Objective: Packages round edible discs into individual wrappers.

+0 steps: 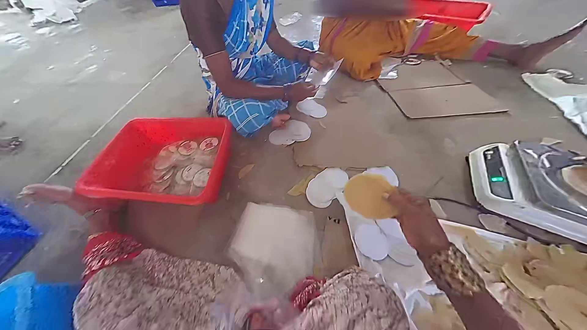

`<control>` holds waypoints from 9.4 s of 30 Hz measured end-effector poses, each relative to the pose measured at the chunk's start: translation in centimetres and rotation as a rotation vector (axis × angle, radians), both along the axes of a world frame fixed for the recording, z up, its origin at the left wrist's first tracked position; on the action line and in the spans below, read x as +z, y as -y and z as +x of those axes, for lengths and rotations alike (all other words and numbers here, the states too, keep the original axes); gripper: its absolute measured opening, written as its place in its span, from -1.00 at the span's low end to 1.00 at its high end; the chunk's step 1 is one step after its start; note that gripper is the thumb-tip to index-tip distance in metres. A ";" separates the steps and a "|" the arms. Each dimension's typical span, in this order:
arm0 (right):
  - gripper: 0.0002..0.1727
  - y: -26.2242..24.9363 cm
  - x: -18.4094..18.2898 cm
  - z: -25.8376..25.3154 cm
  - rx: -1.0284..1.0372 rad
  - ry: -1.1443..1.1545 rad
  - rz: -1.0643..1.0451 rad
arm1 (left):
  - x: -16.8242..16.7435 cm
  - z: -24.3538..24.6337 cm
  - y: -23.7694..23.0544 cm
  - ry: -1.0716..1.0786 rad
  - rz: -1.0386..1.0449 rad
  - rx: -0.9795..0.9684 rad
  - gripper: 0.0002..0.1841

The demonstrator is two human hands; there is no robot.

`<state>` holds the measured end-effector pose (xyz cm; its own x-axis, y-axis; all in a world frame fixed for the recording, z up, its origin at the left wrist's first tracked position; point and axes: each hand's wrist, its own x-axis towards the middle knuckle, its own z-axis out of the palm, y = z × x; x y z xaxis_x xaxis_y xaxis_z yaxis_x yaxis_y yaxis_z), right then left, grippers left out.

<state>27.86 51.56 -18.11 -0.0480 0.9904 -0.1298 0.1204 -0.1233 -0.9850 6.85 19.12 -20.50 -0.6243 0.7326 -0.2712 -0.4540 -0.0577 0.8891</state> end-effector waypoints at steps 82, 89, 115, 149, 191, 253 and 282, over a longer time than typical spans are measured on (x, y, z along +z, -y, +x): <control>-0.90 29.6 8.5 -8.3 0.546 0.017 0.714 | 9.1 -0.9 9.7 0.816 0.067 0.057 -0.34; -0.41 26.3 5.8 -0.4 0.642 0.735 0.545 | 8.7 -2.0 9.5 0.769 -0.054 0.121 -0.47; -0.33 31.5 8.2 -10.9 0.957 0.648 0.722 | 7.9 -0.5 10.8 0.640 0.200 0.037 -0.59; -0.60 31.7 6.5 -12.5 0.513 0.757 1.017 | 5.0 -0.8 7.3 0.401 0.026 0.112 -0.63; -0.86 27.0 9.9 -8.1 0.405 -0.110 0.669 | 7.5 0.2 9.6 0.206 0.171 -0.079 -0.53; 0.07 24.4 1.3 -0.6 0.511 1.168 0.110 | 6.5 1.2 8.9 0.258 -0.114 0.338 -0.74; -0.65 30.3 6.3 -6.0 0.402 0.044 0.204 | 6.6 2.7 8.6 0.380 -0.086 0.188 -0.75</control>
